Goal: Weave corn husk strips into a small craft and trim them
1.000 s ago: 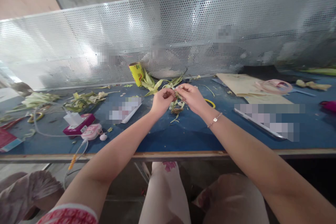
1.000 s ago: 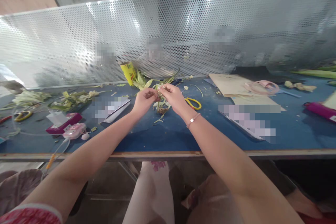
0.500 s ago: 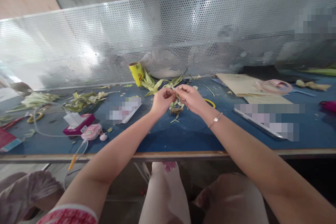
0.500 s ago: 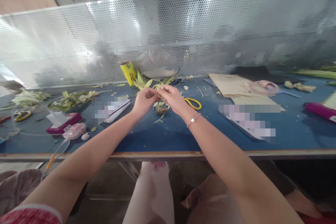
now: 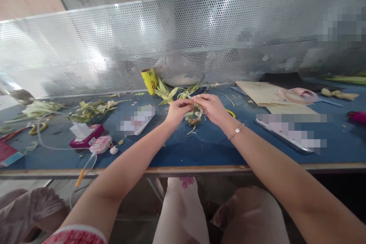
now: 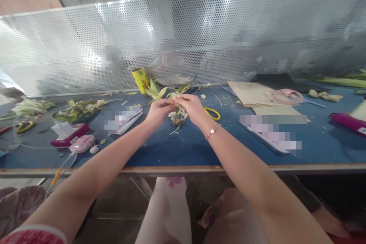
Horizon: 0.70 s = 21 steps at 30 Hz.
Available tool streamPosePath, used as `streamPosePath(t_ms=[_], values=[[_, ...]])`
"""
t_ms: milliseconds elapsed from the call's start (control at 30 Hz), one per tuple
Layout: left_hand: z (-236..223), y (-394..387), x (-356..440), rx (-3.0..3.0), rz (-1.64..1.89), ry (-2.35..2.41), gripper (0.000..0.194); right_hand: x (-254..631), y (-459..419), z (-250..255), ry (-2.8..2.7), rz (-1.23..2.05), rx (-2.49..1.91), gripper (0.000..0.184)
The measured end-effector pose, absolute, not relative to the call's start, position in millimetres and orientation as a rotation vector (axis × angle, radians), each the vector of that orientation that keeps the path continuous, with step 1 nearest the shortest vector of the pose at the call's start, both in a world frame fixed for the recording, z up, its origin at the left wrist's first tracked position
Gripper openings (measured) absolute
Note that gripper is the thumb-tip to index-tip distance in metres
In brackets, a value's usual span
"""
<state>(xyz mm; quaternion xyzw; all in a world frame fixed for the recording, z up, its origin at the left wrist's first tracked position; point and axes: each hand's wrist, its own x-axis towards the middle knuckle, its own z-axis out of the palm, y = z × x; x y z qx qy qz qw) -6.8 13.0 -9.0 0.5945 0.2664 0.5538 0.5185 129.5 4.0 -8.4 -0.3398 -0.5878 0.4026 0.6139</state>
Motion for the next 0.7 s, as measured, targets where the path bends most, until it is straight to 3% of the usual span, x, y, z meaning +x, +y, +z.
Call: streamPosePath(t_ms=[700], values=[[-5.0, 8.5, -4.8, 1.477, 1.368, 0.742, 0.013, 127.3, -0.5, -4.4, -1.319, 0.981, -0.737, 0.029]])
